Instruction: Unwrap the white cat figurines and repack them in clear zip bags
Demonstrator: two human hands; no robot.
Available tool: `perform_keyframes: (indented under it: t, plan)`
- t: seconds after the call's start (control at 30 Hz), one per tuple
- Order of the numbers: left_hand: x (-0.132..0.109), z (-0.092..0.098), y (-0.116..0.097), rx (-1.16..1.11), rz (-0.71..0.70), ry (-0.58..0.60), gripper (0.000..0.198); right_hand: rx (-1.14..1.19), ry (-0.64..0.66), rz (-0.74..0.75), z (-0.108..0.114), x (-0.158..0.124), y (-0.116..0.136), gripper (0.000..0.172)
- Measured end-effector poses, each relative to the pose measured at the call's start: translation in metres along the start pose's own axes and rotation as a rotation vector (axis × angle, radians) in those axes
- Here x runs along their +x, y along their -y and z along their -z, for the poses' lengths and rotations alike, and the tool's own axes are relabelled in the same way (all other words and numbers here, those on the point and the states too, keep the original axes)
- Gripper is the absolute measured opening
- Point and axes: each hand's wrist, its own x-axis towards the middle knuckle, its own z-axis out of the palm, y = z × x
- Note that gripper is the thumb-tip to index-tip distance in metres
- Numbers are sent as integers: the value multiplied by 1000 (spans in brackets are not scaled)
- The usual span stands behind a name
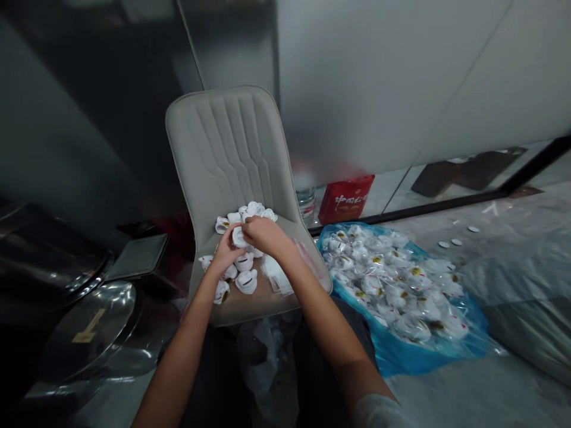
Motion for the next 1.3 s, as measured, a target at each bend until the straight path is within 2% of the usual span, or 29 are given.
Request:
perform_keyframes:
  t: [0.23,0.43,0.67,0.73,0.83,0.9,1.1,1.3]
  plan:
    - [-1,0,-3,-1,4,6,74,14,-10,-31,-3,0,0,21]
    - [-3,-2,-8,-4,6,15,74,101,-18,-44,3,-4,-1,21]
    - [-1,-2,-2,-48,13,7,75,261,-250,12,6,-11,-11,21]
    - [-1,-2,-2,-42,1,7,74,285,-228,17,1,-8,-12,20]
    - [-3,-2,-2,-2,-11,4,71,261,-78,-16,-8,-2,-10,16]
    - [-4,-3,-3,18,-14,-6,71,240,-23,-49,-12,1,-8,15]
    - [-5,-6,-8,34,-30,-34,72,220,-59,-51,-12,1,-6,18]
    - [-5,-7,-7,130,-46,-182,69,202,-103,-78,-18,3,-11,22]
